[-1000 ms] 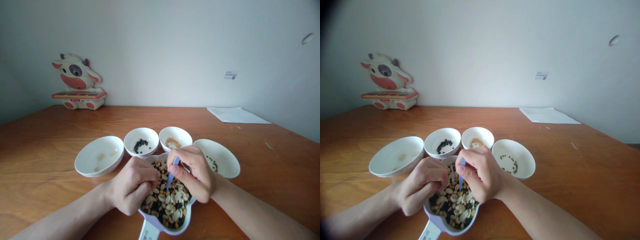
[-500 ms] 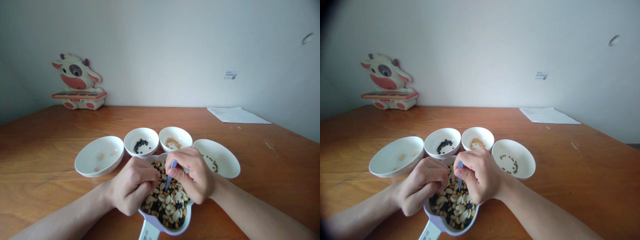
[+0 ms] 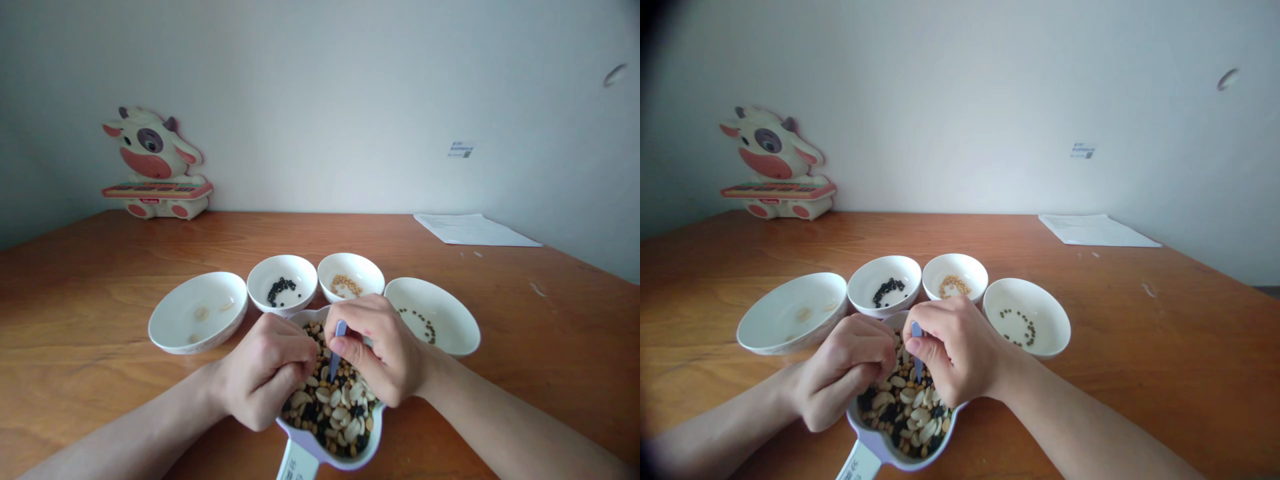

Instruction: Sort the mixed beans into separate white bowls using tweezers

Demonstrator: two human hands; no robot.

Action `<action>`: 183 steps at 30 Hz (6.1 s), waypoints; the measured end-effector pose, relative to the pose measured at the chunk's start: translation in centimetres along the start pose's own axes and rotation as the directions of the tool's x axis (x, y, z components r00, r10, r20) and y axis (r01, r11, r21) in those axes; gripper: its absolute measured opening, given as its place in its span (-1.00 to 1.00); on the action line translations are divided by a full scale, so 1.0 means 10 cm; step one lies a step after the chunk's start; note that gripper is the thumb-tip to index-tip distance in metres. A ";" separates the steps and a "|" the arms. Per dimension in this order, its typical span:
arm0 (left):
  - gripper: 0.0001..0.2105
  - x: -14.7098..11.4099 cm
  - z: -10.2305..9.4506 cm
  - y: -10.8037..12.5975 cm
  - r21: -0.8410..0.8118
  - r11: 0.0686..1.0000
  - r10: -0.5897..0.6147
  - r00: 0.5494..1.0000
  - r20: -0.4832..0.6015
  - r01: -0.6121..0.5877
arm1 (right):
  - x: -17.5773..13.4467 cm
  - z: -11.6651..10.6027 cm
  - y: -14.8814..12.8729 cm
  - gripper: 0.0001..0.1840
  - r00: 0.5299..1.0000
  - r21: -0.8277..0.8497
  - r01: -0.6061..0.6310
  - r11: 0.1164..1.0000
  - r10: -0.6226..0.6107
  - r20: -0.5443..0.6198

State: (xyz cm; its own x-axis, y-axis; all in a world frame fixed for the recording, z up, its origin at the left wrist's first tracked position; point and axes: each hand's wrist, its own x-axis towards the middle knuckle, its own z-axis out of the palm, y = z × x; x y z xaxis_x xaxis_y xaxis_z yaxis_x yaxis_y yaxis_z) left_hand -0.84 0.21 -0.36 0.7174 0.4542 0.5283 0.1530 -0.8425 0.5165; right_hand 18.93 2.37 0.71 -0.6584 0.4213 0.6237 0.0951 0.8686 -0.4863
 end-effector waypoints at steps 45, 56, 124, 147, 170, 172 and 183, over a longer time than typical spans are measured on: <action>-0.78 -0.04 0.01 -0.02 0.002 1.000 -0.009 1.000 -0.011 0.009 | 0.02 0.00 0.00 -0.84 0.978 -0.186 -0.127 0.974 0.091 -0.189; -0.78 -0.04 0.02 -0.02 -0.001 1.000 -0.001 1.000 -0.024 0.001 | 0.02 0.00 0.02 -0.84 0.981 -0.195 -0.104 0.975 0.069 -0.181; -0.77 -0.05 0.02 -0.04 -0.005 1.000 0.004 1.000 -0.021 -0.005 | 0.01 -0.05 0.02 -0.87 0.979 -0.253 -0.175 0.952 0.140 -0.150; -0.77 -0.05 -0.01 -0.03 -0.015 1.000 0.005 1.000 -0.006 -0.005 | 0.02 -0.14 0.03 -0.81 0.862 -0.401 -0.279 0.872 0.044 -0.505; -0.79 -0.07 -0.01 -0.06 -0.035 0.999 0.014 1.000 -0.024 -0.015 | 0.05 -0.12 0.03 -0.81 0.916 -0.373 -0.227 0.900 0.067 -0.395; -0.79 -0.07 -0.01 -0.06 -0.037 0.999 0.010 1.000 -0.022 -0.010 | 0.05 -0.12 0.03 -0.80 0.928 -0.371 -0.227 0.901 0.084 -0.364; -0.78 -0.06 0.00 -0.04 -0.029 1.000 0.007 1.000 -0.012 -0.008 | 0.06 -0.10 0.04 -0.83 0.949 -0.382 -0.296 0.875 0.223 -0.223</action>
State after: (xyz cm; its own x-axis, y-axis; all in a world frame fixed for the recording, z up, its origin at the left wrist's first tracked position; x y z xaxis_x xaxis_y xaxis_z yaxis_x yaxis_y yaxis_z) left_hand -1.32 0.29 -0.89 0.7100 0.4515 0.5403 0.1277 -0.8372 0.5318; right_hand 19.31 3.28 1.51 -0.4366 0.6521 0.6197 0.5638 0.7352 -0.3764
